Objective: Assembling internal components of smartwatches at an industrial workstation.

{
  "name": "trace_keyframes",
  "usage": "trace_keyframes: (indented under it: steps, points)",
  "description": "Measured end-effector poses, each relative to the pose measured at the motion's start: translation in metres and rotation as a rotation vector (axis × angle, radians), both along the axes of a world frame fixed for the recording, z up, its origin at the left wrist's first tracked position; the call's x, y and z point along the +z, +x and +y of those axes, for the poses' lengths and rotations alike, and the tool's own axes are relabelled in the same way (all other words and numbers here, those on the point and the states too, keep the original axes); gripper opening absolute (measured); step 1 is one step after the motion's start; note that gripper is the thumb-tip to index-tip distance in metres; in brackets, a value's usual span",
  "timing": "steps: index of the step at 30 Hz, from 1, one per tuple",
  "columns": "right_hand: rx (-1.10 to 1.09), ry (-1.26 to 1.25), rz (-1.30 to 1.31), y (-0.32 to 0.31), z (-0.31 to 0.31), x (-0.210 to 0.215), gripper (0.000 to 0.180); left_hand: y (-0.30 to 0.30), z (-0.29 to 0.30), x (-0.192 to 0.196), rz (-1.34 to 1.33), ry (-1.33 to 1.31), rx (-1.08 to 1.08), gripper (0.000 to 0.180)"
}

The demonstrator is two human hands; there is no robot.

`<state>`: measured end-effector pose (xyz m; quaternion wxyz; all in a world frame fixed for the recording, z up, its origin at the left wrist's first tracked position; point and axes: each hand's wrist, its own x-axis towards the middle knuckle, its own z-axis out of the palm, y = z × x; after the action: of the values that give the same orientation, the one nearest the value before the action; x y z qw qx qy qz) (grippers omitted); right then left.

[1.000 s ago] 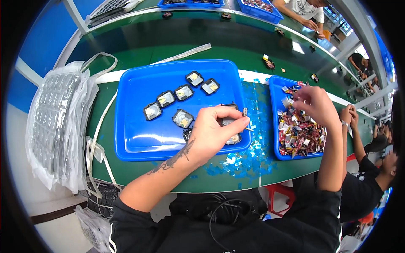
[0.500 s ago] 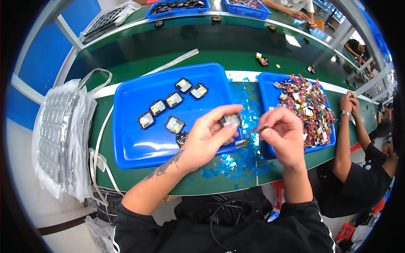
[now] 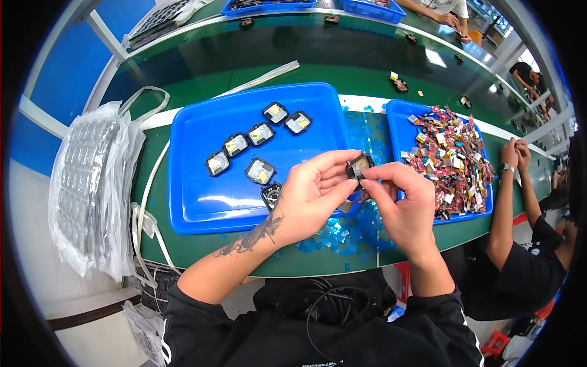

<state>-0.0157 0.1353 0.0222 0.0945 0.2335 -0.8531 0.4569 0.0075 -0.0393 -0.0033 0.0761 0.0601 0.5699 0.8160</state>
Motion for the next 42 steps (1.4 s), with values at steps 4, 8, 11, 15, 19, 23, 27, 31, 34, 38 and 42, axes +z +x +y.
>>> trace_keyframes:
  steps: [4,8,11,15,19,23,27,31,34,38,42]
  points:
    - [-0.014,-0.077,-0.026,0.002,-0.005,0.001,0.012,0.002,0.004,-0.002,0.021,0.056,-0.014,0.044]
    - [-0.021,-0.101,-0.071,0.002,-0.003,0.002,0.012,0.003,0.005,-0.003,0.032,0.067,-0.017,0.044]
    - [-0.004,-0.095,-0.073,0.001,-0.001,0.002,0.011,0.003,0.004,-0.002,0.049,0.022,-0.024,0.044]
    - [0.009,-0.142,-0.098,0.0,-0.001,0.001,0.01,0.005,0.005,-0.002,0.081,-0.005,-0.022,0.045]
    - [0.023,-0.201,-0.173,-0.002,0.0,-0.002,0.01,0.004,0.005,-0.005,0.102,0.0,-0.018,0.044]
    - [0.028,-0.19,-0.148,-0.001,0.001,-0.001,0.009,0.005,0.008,-0.005,0.106,-0.01,-0.011,0.045]
    - [0.029,-0.229,-0.136,0.0,0.0,-0.001,0.008,0.005,0.009,-0.006,0.097,-0.005,0.019,0.044]
    - [0.028,-0.222,-0.149,-0.001,0.0,-0.001,0.008,0.006,0.009,-0.006,0.078,-0.009,0.007,0.044]
    - [0.024,-0.201,-0.128,-0.002,0.0,-0.001,0.007,0.006,0.011,-0.007,0.138,-0.031,0.014,0.045]
    - [-0.038,-0.044,0.03,0.0,0.001,0.0,0.013,0.009,0.009,-0.004,0.125,-0.027,0.009,0.044]
    - [-0.103,0.072,0.059,0.0,0.006,-0.003,0.017,0.007,0.007,-0.001,0.075,-0.004,-0.034,0.045]
